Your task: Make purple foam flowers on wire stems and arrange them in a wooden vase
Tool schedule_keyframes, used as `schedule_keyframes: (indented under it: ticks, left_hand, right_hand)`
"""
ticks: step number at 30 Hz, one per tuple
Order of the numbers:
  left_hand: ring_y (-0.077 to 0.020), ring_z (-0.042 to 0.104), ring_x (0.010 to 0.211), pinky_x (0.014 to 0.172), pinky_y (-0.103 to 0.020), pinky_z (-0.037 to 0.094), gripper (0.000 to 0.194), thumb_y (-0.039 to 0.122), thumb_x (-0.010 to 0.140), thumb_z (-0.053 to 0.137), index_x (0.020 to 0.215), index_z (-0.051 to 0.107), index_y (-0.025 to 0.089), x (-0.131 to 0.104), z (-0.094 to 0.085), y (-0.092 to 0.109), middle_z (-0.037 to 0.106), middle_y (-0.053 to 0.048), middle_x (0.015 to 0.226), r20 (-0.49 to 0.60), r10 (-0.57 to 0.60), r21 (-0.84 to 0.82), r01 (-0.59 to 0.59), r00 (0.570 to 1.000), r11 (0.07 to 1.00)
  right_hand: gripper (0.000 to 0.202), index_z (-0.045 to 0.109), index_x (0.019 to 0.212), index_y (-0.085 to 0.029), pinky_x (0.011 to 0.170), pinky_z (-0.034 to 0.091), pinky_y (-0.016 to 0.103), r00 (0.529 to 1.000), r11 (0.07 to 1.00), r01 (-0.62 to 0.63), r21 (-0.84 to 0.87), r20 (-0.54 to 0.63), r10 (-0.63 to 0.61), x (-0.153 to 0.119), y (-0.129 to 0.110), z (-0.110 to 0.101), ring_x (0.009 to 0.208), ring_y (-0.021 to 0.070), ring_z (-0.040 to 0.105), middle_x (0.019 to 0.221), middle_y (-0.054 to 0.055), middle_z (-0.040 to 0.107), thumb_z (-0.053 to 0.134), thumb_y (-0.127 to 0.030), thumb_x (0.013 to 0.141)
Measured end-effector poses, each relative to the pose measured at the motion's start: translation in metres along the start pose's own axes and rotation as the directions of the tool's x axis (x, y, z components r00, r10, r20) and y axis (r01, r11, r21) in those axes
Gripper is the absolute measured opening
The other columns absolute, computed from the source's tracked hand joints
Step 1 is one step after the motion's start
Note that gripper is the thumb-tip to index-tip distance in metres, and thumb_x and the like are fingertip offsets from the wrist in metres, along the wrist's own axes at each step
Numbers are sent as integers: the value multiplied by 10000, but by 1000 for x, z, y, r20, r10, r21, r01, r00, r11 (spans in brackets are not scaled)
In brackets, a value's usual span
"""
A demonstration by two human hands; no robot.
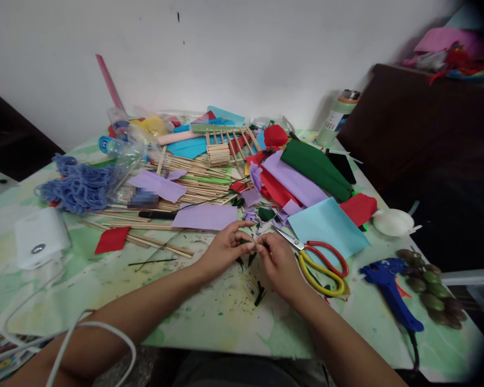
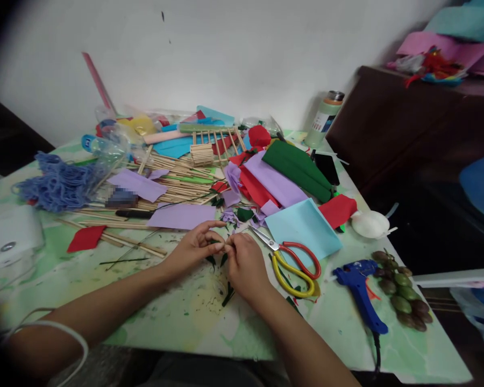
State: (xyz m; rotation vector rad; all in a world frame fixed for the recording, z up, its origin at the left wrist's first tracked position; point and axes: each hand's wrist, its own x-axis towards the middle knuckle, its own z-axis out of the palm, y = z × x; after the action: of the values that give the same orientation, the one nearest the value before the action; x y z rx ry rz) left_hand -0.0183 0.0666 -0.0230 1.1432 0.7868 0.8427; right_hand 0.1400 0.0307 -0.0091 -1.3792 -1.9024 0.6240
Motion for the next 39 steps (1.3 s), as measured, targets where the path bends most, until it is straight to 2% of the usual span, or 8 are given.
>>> schedule_keyframes:
  ticks: [5, 10, 14, 20, 28, 34, 39]
  left_hand:
    - [-127, 617, 745, 738, -268, 457, 480, 262, 761, 662, 1187, 471, 152, 2, -2, -3, 664, -44, 847, 19, 8, -37, -7, 1000, 999]
    - [-132, 627, 743, 722, -270, 467, 480, 239, 762, 659, 1188, 458, 147, 2, 0, -2, 667, -50, 844, -18, 0, -49, -1, 1000, 999]
    - [-135, 628, 754, 735, -276, 470, 489, 258, 752, 671, 1178, 459, 147, 2, 2, -1, 673, -51, 828, -36, -11, -43, 9, 999, 999]
    - [-127, 613, 723, 716, -275, 465, 506, 284, 746, 676, 1178, 451, 146, 1, 2, -2, 680, -53, 828, -7, -13, -27, 12, 1000, 1000]
    - [-137, 626, 715, 688, -264, 463, 502, 291, 765, 659, 1197, 448, 145, -2, 2, 2, 690, -47, 800, -17, -41, 40, 41, 999, 998]
    - [-144, 634, 680, 657, -264, 470, 540, 295, 738, 682, 1189, 436, 129, -1, 4, 6, 698, -43, 747, -36, -67, 48, 69, 997, 997]
    - [-154, 647, 677, 662, -275, 477, 542, 301, 741, 677, 1195, 436, 125, -2, 4, 7, 705, -46, 736, -40, -63, 41, 65, 997, 997]
  right_hand:
    - [109, 472, 763, -179, 672, 361, 316, 999, 999, -49, 9, -19, 49, -1, 6, 2, 745, 205, 484, 768, 57, 540, 396, -175, 841]
    - [116, 497, 785, -175, 691, 368, 315, 995, 995, -67, 77, -67, 73, -1, 7, 1, 758, 199, 496, 774, 45, 549, 416, -203, 862]
    - [82, 564, 836, -168, 717, 371, 313, 995, 998, -23, 57, -93, 28, 0, 4, 0, 801, 198, 500, 807, 42, 571, 493, -202, 858]
    - [135, 606, 766, -170, 688, 365, 307, 984, 993, 113, -43, -134, -118, -1, 4, 1, 760, 189, 488, 746, 38, 573, 512, -86, 816]
    - [118, 607, 775, -159, 689, 378, 313, 984, 995, 89, -37, -154, -94, -1, 4, 0, 762, 191, 488, 742, 42, 576, 529, -77, 810]
    - [180, 598, 756, -163, 686, 388, 327, 959, 958, 206, -200, -155, -239, -1, 4, 1, 763, 207, 484, 753, 64, 591, 469, -49, 809]
    - [181, 593, 781, -179, 691, 396, 333, 962, 958, 189, -214, -158, -224, -2, 4, 0, 768, 211, 489, 756, 67, 589, 450, -77, 828]
